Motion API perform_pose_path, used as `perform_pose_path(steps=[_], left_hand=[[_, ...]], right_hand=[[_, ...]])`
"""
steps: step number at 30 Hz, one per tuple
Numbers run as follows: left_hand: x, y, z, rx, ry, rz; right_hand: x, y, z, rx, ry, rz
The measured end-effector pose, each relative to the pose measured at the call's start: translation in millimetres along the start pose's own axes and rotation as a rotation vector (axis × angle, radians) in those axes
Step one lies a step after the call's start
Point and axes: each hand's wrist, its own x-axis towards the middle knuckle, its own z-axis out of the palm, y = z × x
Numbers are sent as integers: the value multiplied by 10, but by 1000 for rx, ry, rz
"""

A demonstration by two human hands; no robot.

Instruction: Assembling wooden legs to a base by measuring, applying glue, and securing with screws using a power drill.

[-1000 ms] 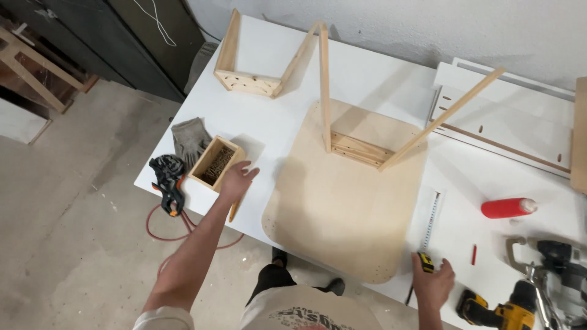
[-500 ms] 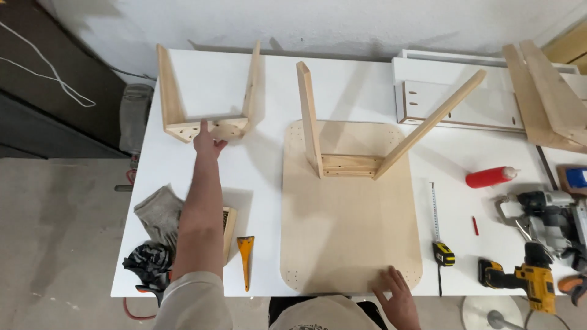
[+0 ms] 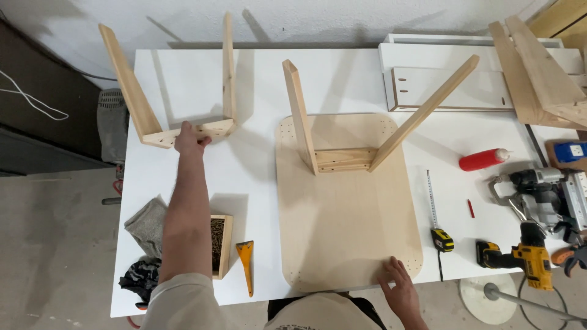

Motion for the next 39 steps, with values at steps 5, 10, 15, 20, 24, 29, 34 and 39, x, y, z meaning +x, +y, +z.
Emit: perform_pose_path(steps=[5,10,15,20,24,29,34,39], left_hand=[[-291,86,-284,-152,-162,101],[-996,117,-726,-318,-252,182],[-1497,-37,-1199,-505,-293,200],[-2255,-582,-1629,-388,-214,305],[-2907,-1293,-1870,-379,-196,344],[-3012,-2511,-2059,-360,-230,365],[-3229,-3644,-2114,-337,-281,258],[-3749,-4314,-2074,-231,-387,118]], right_hand=[[130,298,223,43,128,-200],[198,493,363,29,218,-333],[251,545,278,-58,137,-376],[385,477,2,-72,29,-384],[596,527,-236,45,-182,-445],[202,5,-1226,273,-465,-341],[-112,-303,-1789,617,-452,-411],[-126,-61,-1523,482,-448,-449]])
